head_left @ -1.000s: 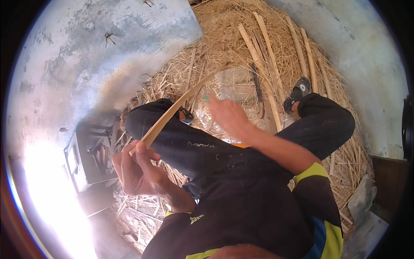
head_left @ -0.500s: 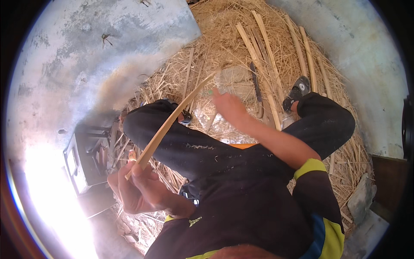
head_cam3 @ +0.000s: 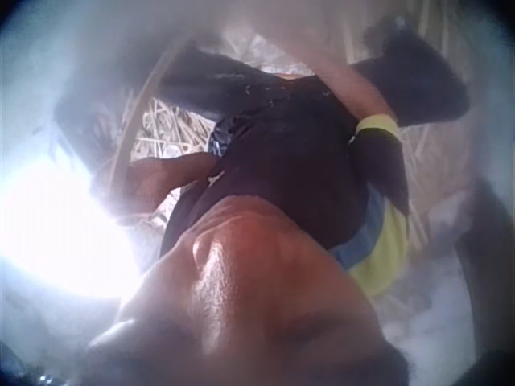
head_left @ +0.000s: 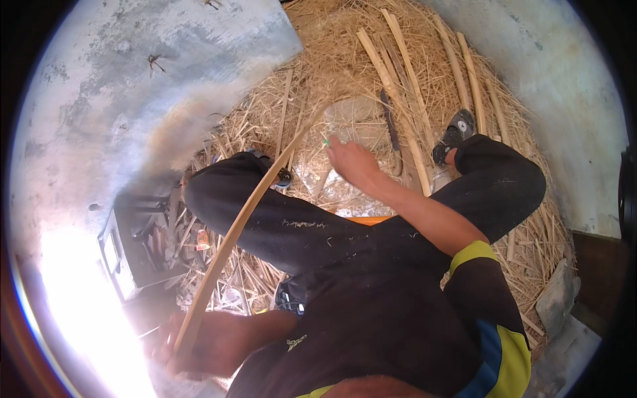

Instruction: The person sits cross-legged on a straw-covered floor and uses a green-handled knife to shave thin strips from a long bamboo stick. They hold the stick with their left hand and scrape the surface with the knife in their right hand, producing wood shavings.

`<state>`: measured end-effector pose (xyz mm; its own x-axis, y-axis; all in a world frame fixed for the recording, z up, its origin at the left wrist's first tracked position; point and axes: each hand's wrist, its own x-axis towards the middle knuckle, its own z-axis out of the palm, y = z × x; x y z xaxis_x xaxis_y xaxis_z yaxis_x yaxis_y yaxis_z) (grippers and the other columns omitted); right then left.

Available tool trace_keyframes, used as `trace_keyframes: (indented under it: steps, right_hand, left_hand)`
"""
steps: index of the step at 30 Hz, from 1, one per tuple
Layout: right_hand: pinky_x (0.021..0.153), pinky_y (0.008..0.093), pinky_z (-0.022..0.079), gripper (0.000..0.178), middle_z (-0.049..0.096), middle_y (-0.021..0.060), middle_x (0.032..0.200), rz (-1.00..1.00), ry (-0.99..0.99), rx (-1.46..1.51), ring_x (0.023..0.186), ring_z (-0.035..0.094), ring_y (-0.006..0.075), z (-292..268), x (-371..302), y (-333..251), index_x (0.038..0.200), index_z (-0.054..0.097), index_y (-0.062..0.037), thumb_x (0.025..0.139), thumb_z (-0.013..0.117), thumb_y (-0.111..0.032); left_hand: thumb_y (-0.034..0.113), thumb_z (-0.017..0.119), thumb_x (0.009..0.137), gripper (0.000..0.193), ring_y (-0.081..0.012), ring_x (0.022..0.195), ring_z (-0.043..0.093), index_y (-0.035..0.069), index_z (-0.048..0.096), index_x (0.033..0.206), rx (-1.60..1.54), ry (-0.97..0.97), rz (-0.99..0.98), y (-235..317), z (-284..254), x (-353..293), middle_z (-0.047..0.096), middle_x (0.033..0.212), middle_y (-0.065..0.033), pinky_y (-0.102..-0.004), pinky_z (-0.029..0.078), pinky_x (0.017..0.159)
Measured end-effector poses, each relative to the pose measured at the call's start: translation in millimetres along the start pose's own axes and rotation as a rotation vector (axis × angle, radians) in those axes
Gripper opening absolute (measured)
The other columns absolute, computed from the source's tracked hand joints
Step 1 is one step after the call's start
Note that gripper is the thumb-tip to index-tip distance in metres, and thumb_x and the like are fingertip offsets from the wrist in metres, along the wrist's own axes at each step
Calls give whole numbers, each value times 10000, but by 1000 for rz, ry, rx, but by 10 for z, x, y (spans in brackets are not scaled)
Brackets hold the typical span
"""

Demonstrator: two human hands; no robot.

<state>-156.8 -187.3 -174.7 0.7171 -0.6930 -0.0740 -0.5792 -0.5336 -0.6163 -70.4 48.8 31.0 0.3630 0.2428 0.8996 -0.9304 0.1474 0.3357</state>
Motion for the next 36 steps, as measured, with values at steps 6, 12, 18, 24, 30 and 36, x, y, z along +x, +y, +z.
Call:
trace_keyframes:
  steps: [6,12,18,24,30,36]
  right_hand:
    - [593,490,505,280,608,226,659,-5,-38,44,659,626,425,-204,-211,-209,1030,477,25,959,438,-243]
    - [600,508,491,287,602,244,657,-38,-34,65,659,614,440,-265,-298,-268,1022,478,24,958,445,-254]
    - [607,518,481,281,596,246,651,-42,-35,64,674,608,445,-279,-339,-305,995,475,20,959,445,-257]
    - [599,506,495,261,598,231,652,-27,-10,-7,668,621,422,-34,-155,-42,1000,469,7,963,432,-248]
    - [567,517,481,234,581,220,596,-45,148,1,608,600,435,253,52,155,999,459,-31,964,435,-261]
    - [551,460,514,168,600,183,620,-134,144,-98,603,632,368,326,111,-41,933,510,-7,886,523,-168]
  left_hand:
    - [299,429,991,340,-106,632,494,10,513,833,98,120,70,34,209,176,443,773,-50,-223,457,540]
    - [368,344,1006,361,-126,595,492,23,444,967,145,-147,85,-63,85,252,510,715,-68,-294,482,562]
    - [489,281,993,481,-140,520,513,25,401,1032,491,-13,205,-18,214,248,461,549,-54,-323,489,558]
    - [540,256,981,549,-115,456,464,16,414,937,291,150,-159,-41,491,198,379,452,-2,-294,511,547]
    - [514,232,993,536,-116,442,460,25,430,897,369,20,30,-137,319,186,403,462,-3,-274,508,537]
    - [493,210,999,524,-108,423,469,30,430,894,809,-122,218,-116,360,229,402,467,1,-268,505,504]
